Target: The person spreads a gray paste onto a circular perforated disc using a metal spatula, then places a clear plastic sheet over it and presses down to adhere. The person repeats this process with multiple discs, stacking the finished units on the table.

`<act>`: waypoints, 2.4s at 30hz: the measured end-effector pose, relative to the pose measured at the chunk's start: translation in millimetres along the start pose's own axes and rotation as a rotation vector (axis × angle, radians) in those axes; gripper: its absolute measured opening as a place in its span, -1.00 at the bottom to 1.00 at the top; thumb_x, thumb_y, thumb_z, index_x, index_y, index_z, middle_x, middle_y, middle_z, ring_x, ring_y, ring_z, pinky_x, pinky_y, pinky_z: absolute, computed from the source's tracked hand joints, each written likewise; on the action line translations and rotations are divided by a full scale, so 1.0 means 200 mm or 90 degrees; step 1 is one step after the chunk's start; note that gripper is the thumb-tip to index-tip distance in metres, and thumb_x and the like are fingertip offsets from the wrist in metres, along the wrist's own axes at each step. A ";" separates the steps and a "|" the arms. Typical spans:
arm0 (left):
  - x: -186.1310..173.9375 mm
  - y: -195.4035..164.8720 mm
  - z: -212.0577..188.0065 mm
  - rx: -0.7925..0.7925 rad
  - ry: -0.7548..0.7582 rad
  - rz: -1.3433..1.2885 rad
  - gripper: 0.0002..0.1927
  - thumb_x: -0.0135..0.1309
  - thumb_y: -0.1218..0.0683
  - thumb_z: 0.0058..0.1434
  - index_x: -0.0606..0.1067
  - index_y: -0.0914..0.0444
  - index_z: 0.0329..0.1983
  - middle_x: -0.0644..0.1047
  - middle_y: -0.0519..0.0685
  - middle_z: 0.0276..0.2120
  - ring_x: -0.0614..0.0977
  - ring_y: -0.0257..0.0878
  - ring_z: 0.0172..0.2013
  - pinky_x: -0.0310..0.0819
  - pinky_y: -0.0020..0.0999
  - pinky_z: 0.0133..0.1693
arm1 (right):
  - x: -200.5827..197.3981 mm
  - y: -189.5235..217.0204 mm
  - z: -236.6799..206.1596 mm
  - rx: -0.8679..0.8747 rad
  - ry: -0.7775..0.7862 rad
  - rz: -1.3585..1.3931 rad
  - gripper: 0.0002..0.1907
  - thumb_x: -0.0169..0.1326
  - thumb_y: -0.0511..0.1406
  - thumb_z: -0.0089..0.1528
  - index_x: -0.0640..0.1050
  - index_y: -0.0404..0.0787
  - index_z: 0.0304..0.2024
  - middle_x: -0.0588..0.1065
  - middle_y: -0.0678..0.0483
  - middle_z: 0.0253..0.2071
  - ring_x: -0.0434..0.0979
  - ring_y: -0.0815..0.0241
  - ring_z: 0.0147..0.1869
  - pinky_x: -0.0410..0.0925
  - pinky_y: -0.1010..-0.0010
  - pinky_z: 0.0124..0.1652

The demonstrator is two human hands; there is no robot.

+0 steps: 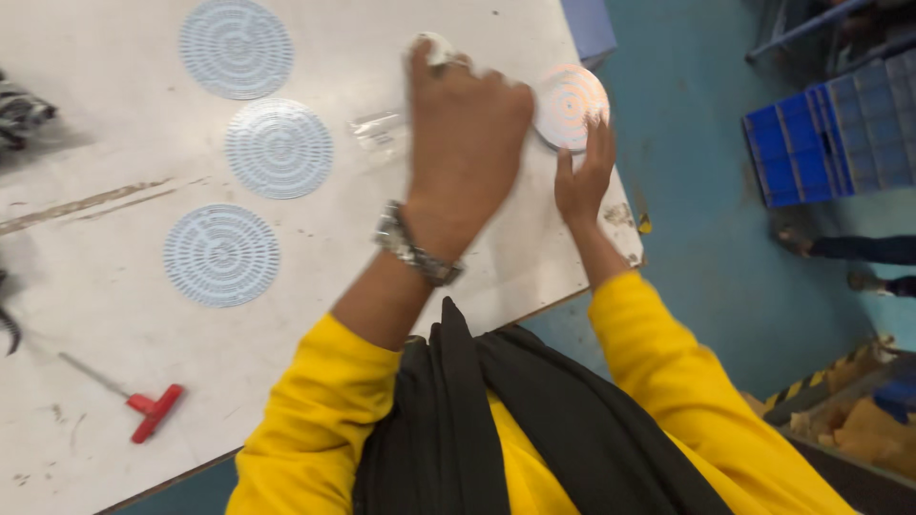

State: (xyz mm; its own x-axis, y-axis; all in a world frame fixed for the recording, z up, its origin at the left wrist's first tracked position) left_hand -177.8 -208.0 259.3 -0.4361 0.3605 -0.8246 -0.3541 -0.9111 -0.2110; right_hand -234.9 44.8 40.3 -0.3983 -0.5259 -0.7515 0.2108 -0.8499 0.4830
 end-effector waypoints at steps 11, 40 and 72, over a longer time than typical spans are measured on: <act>0.06 -0.20 0.06 -0.031 0.014 0.036 -0.77 0.06 0.27 0.22 0.70 0.16 -0.25 0.63 -0.04 -0.35 0.61 -0.05 -0.16 0.13 0.06 0.24 | -0.04 -0.34 0.51 0.128 0.335 -0.149 0.60 0.43 0.37 -0.12 -0.43 0.14 0.49 -0.18 -0.25 0.59 -0.36 -0.35 0.60 -0.30 -0.51 0.28; 0.24 -0.53 -0.09 -0.116 0.090 0.020 -0.88 0.13 0.17 0.20 0.67 0.16 -0.33 0.60 0.02 -0.45 0.60 -0.04 -0.30 0.34 -0.02 0.03 | -0.04 -0.79 0.04 0.502 0.527 0.648 -0.77 0.19 -0.41 0.23 0.59 -0.28 -0.05 0.62 0.07 -0.26 0.61 0.25 -0.29 0.50 0.38 -0.28; 1.01 -0.50 -1.15 -0.205 0.111 -0.034 -0.50 0.16 -0.02 0.18 0.49 0.00 0.23 0.30 -0.02 0.38 0.14 0.06 0.42 -0.16 0.37 0.31 | 0.07 -0.26 -0.10 -0.305 0.426 0.019 -0.01 0.22 0.06 0.11 0.24 -0.28 0.45 0.18 -0.05 0.49 -0.08 -0.06 0.63 -0.24 -0.10 0.43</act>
State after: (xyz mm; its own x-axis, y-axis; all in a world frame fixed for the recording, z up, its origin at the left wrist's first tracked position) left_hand -41.0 -89.3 -7.2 -0.2663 0.3943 -0.8796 -0.0821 -0.9185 -0.3869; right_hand -234.6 81.6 -4.5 0.1982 -0.3284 -0.9235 0.6312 -0.6780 0.3766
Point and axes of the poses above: each hand's wrist, its own z-axis towards the middle knuckle, its own x-axis out of the palm, y = z × x, the point moved 4 cm from there along z, towards the middle knuckle
